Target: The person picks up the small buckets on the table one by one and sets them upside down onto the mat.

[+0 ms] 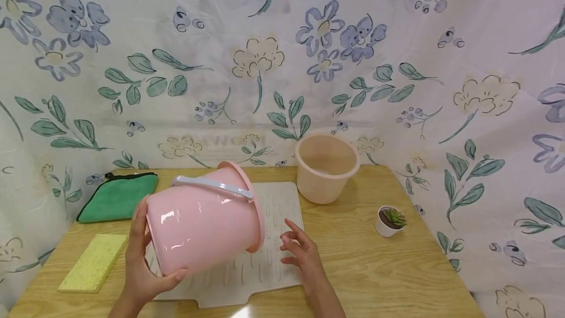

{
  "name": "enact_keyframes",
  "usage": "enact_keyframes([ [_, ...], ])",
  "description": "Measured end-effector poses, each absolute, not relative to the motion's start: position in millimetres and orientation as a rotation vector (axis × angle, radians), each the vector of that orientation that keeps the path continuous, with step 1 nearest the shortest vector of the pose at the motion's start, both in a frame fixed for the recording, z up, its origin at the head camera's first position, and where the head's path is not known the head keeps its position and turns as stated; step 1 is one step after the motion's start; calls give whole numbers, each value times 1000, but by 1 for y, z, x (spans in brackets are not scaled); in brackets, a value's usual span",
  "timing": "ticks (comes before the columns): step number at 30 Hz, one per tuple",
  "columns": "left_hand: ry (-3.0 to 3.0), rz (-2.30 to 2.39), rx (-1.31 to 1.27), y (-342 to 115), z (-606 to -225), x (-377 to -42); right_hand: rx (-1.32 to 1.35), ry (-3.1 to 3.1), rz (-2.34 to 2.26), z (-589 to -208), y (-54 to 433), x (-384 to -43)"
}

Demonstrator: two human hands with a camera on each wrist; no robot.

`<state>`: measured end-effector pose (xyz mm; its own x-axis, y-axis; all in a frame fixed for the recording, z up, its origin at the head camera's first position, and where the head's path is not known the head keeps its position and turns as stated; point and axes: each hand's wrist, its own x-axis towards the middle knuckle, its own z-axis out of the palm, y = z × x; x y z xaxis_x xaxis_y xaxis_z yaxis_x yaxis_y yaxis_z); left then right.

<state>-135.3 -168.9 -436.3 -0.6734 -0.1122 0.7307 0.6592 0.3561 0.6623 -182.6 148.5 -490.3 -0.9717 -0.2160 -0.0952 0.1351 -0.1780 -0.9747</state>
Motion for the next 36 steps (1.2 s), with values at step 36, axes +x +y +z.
enact_keyframes([
  [36,-2177,-344,-355,-215,-405,-125,-386,2669,-2063,-480,214,-204],
])
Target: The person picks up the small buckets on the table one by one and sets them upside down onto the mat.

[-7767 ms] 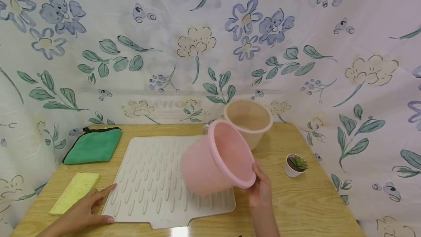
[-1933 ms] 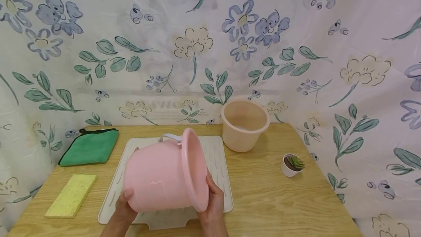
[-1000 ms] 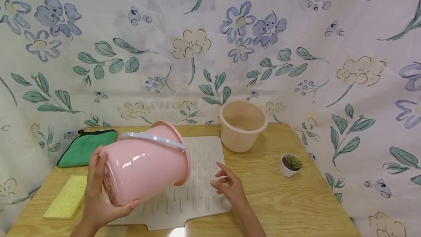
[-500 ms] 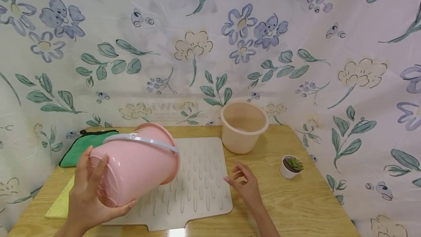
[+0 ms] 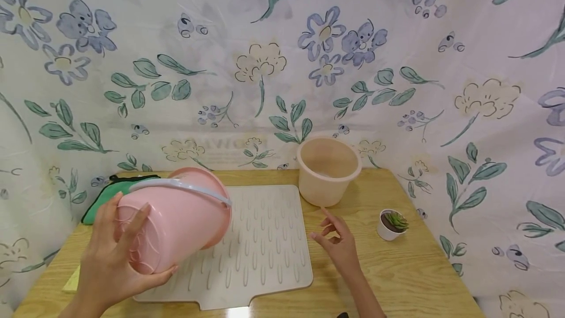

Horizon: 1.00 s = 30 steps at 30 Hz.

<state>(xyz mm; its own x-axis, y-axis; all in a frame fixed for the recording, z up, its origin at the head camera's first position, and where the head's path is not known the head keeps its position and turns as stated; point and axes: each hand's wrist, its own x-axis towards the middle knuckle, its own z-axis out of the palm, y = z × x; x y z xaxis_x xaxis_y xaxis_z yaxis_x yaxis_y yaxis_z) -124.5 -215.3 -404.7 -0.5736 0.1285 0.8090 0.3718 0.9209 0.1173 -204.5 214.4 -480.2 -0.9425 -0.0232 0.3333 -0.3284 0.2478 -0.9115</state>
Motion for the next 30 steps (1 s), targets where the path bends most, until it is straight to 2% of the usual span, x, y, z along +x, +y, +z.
enact_keyframes([
  [17,-2191,-313,-396,-225,-402,-116,234,-2324,1673,-465,236,-217],
  [30,-2354,-238,-343,-231,-406,-106,188,-2287,1605,-471,246,-218],
])
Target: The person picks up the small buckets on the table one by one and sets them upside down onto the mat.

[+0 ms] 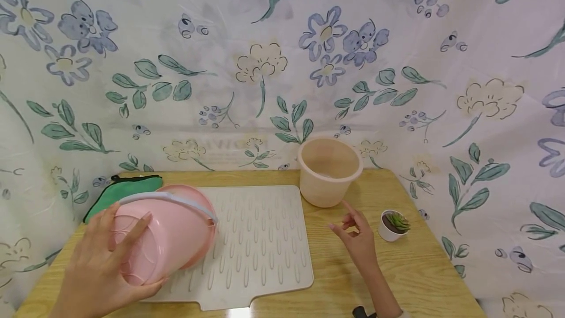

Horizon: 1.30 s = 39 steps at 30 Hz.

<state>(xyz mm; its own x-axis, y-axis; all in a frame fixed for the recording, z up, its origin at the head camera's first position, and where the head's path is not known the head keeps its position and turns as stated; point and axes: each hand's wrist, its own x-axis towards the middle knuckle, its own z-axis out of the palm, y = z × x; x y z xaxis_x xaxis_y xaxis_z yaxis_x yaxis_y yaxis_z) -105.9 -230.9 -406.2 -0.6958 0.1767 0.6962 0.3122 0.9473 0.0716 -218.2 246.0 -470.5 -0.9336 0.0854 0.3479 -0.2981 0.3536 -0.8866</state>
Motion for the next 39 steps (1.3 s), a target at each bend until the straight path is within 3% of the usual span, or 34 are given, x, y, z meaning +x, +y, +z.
enact_keyframes([
  [18,-2406,-76,-459,-211,-396,-129,71,-2251,1662,-473,249,-221],
  [39,-2717,-113,-452,-210,-382,-180,30,-2203,1687,-478,247,-222],
])
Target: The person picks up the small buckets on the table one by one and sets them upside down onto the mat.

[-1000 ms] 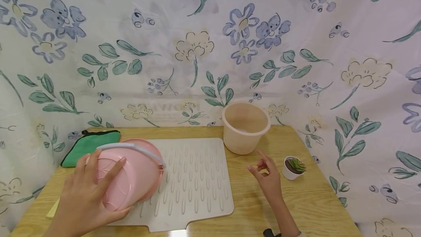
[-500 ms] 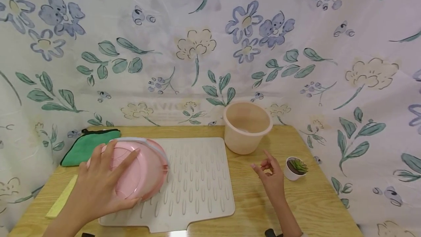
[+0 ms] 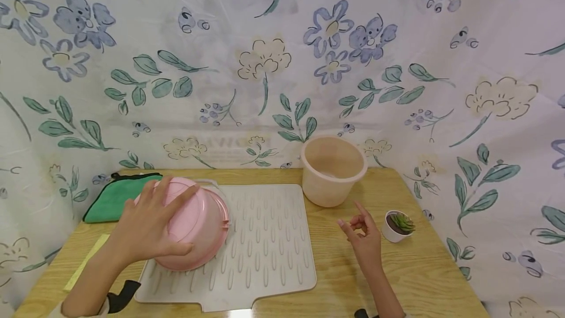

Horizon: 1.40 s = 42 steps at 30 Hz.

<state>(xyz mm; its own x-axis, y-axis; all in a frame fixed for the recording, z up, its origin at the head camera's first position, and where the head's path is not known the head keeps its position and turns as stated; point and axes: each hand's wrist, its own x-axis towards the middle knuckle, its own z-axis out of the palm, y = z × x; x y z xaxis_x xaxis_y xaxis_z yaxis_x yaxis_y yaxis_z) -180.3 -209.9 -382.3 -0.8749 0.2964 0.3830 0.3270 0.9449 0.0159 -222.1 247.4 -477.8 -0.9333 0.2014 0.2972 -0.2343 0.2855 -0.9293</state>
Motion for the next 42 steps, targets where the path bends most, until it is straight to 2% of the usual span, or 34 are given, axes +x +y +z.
enact_keyframes([
  [25,-2925,-208,-447,-214,-377,-205,-28,-2170,1727,-472,248,-228],
  [42,-3041,-324,-444,-215,-375,-224,-86,-2205,1681,-459,249,-253],
])
